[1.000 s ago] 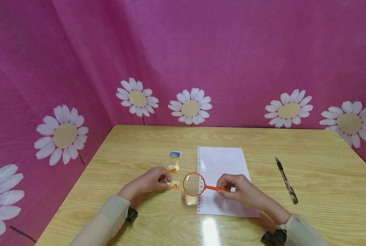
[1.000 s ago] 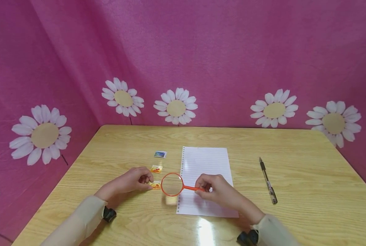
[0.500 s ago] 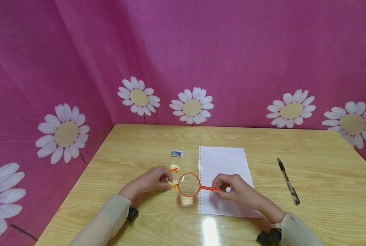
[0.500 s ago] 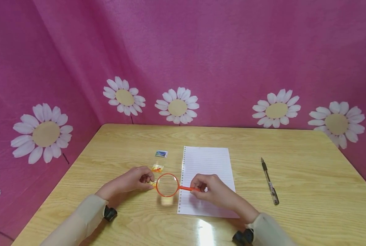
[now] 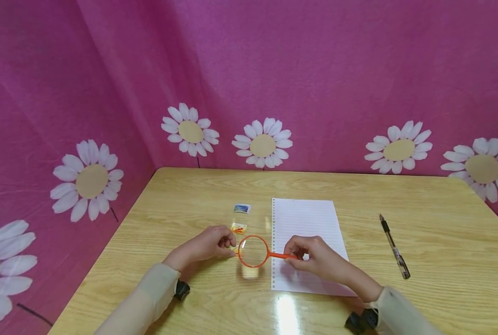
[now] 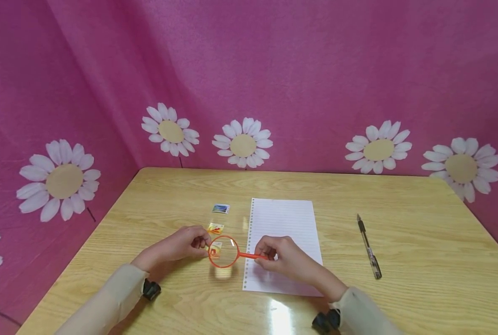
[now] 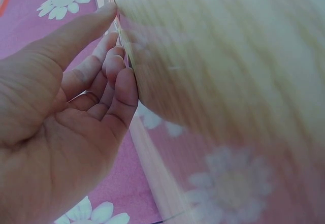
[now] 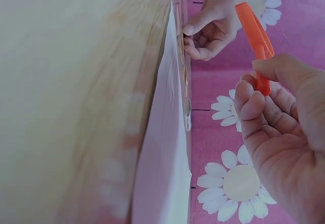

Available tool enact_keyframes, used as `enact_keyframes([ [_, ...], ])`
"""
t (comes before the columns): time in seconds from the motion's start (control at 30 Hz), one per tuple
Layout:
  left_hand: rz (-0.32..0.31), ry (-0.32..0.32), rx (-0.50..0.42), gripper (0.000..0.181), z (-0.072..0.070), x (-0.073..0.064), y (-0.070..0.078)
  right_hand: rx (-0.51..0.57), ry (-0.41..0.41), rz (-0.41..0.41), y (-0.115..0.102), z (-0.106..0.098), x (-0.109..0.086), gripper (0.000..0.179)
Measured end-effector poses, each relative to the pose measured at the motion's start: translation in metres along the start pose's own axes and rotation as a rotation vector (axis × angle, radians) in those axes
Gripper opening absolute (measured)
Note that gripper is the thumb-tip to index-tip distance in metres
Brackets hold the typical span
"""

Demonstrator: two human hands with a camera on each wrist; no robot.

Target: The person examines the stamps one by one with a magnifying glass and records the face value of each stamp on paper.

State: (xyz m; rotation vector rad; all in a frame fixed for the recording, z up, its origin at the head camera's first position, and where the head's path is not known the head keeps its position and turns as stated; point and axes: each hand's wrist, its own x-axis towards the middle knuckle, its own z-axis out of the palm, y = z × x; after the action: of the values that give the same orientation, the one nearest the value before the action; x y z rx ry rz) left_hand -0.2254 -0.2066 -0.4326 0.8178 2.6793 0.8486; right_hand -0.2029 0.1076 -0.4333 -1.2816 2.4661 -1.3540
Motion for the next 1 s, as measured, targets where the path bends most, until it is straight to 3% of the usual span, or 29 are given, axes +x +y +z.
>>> enact_keyframes([
  [0.23, 0.027, 0.013, -0.003, 0.016, 0.0003, 0.0000, -0.0013, 0.004, -0.005, 0.003, -0.0010, 0.0026, 0.0030, 0.005],
  [0.43, -0.008, 0.001, -0.016, 0.014, -0.0001, 0.0007, -0.0004, 0.010, -0.020, 0.030, -0.0022, 0.0034, 0.0049, 0.005],
  [1.0, -0.005, -0.002, 0.005, 0.014, -0.0007, -0.0001, 0.0005, -0.010, -0.018, 0.051, 0.0009, 0.0055, 0.0073, 0.005],
])
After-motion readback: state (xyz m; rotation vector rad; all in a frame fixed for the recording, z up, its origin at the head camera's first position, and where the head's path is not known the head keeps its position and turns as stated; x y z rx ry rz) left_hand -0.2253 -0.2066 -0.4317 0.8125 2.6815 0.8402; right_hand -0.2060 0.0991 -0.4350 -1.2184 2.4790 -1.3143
